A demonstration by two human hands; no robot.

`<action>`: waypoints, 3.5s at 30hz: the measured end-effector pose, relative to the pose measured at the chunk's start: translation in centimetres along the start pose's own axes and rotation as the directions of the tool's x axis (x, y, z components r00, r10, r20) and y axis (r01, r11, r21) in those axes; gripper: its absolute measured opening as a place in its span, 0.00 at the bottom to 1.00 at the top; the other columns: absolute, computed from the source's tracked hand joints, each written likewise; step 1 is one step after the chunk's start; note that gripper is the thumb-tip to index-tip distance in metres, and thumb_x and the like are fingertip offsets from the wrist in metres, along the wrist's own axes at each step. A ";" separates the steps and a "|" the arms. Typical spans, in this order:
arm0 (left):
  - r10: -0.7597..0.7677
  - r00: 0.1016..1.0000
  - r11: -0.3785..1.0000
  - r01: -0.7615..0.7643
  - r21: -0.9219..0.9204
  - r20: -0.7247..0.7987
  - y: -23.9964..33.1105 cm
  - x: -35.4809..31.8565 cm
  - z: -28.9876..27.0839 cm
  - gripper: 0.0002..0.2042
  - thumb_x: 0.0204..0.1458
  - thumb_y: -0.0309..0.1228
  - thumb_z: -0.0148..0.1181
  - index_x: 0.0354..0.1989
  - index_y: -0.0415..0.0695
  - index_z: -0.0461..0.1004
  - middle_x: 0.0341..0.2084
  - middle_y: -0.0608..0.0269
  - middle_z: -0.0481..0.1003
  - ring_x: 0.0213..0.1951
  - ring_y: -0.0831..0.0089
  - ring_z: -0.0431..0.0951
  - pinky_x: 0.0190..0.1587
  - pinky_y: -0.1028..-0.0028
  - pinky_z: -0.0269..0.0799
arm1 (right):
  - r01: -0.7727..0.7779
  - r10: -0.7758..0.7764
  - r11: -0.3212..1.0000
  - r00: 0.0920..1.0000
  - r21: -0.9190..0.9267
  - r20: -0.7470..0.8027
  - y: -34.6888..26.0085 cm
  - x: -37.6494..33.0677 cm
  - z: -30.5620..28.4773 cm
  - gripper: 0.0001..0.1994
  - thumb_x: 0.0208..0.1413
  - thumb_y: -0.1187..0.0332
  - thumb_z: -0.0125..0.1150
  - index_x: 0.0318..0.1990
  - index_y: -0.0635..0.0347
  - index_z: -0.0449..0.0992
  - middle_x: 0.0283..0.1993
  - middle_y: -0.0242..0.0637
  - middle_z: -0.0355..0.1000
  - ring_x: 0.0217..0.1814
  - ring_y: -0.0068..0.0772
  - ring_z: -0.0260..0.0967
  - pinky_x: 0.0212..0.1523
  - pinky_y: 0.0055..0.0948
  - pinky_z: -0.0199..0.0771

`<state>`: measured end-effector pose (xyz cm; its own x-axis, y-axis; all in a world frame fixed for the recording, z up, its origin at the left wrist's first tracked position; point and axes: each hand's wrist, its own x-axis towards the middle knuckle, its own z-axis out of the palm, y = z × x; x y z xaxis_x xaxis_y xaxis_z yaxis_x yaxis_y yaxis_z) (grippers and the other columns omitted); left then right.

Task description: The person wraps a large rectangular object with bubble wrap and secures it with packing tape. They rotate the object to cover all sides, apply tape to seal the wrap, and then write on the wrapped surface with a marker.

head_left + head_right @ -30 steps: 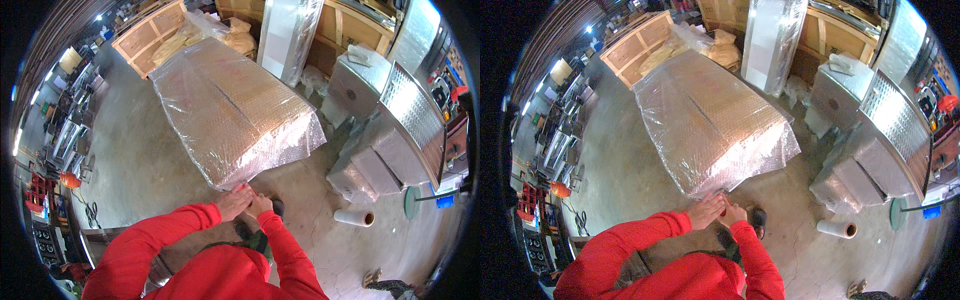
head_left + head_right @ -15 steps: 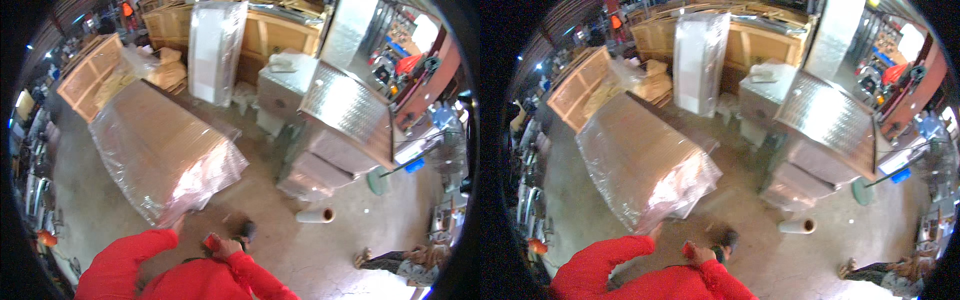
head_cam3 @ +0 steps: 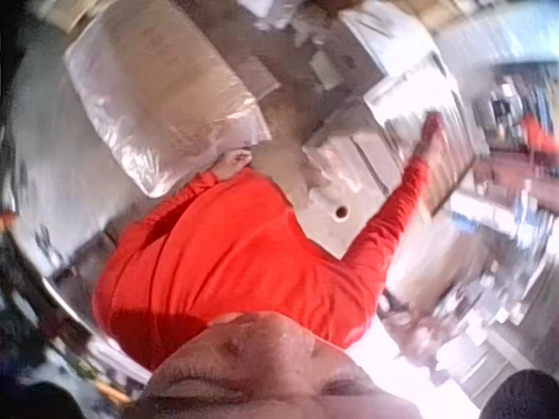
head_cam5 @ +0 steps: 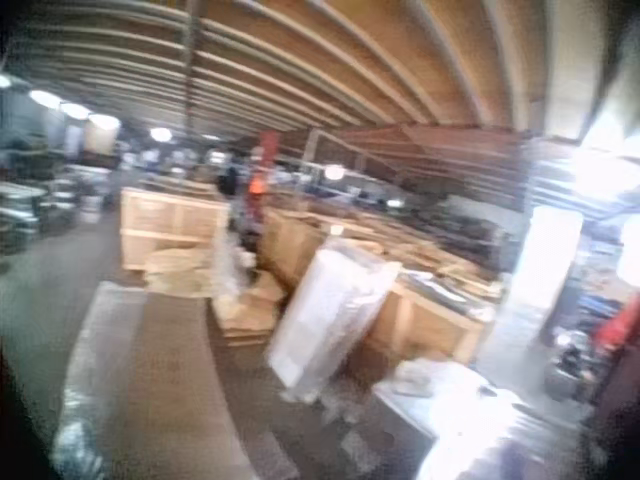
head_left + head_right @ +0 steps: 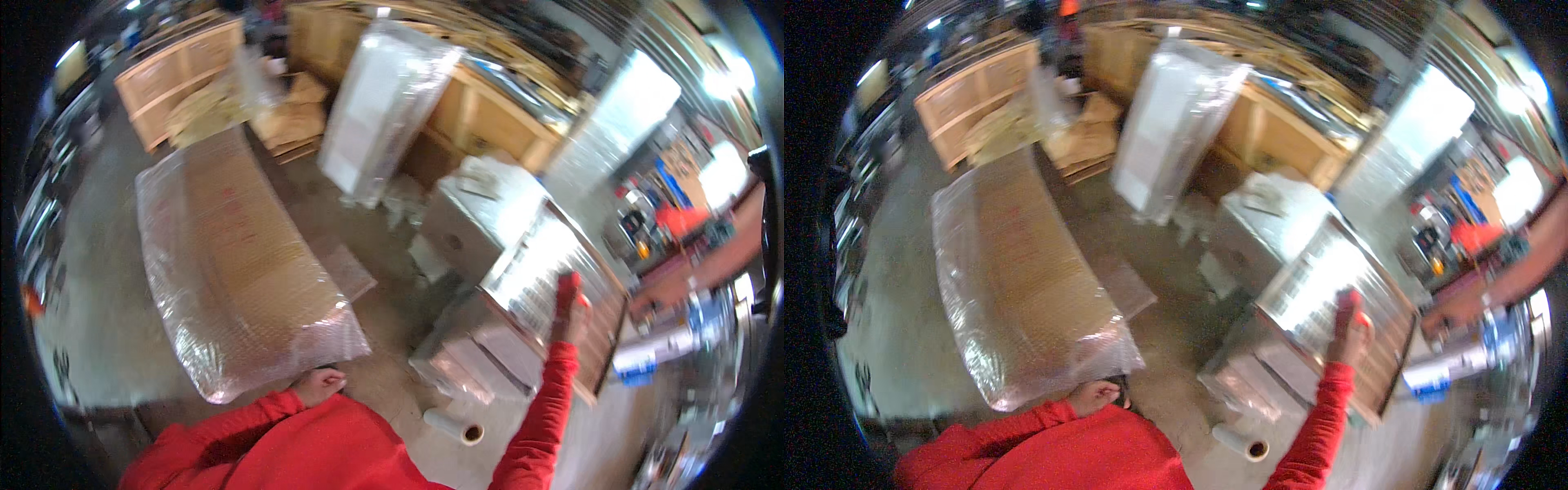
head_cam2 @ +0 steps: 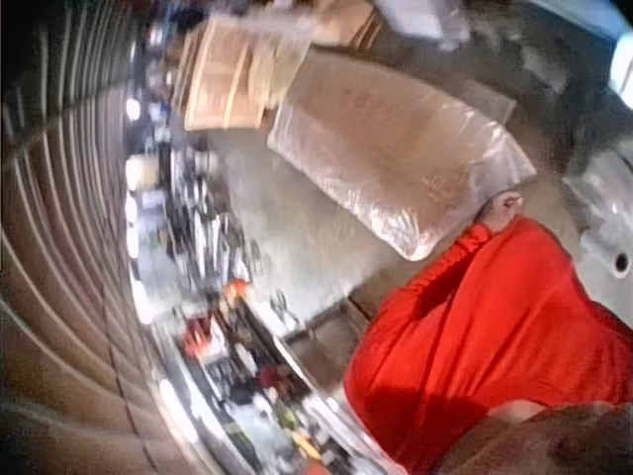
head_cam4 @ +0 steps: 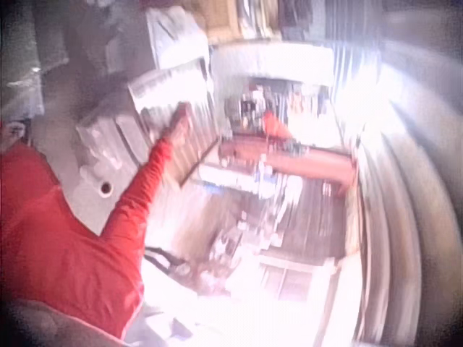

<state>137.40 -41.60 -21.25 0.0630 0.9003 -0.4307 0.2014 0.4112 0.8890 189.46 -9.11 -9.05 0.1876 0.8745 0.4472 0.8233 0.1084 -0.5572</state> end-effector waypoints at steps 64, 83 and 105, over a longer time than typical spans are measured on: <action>-0.208 0.461 0.818 0.565 0.105 -0.862 -7.8 8.4 6.7 0.25 0.57 0.42 0.58 0.62 0.47 0.69 0.59 0.49 0.70 0.60 0.51 0.68 0.64 0.55 0.61 | -0.923 -0.392 0.377 -0.086 0.074 0.916 -15.1 -35.0 34.0 0.12 0.61 0.75 0.61 0.27 0.58 0.66 0.35 0.37 0.73 0.33 0.32 0.74 0.33 0.34 0.78; -0.622 0.429 0.245 -0.688 -0.683 -0.655 3.0 11.0 14.2 0.12 0.65 0.34 0.55 0.49 0.39 0.74 0.40 0.46 0.80 0.38 0.54 0.84 0.34 0.64 0.82 | -0.563 -0.747 0.530 0.044 0.634 0.664 -12.1 -26.2 44.1 0.13 0.64 0.68 0.54 0.52 0.62 0.75 0.51 0.36 0.76 0.53 0.37 0.74 0.52 0.40 0.73; -0.561 0.337 0.220 -0.820 -0.529 -0.756 -6.5 23.5 11.4 0.17 0.64 0.47 0.56 0.45 0.44 0.77 0.36 0.65 0.79 0.35 0.71 0.80 0.34 0.69 0.78 | -0.509 -0.701 0.636 -0.067 0.581 0.710 -21.3 -21.2 33.0 0.18 0.56 0.61 0.71 0.46 0.65 0.76 0.43 0.35 0.77 0.45 0.29 0.74 0.46 0.35 0.74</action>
<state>148.76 -24.72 -38.97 -0.8310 0.1806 -0.5262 -0.5240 -0.5720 0.6311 150.22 -14.36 -29.77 -0.9701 0.2012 -0.1355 0.1169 -0.1015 -0.9879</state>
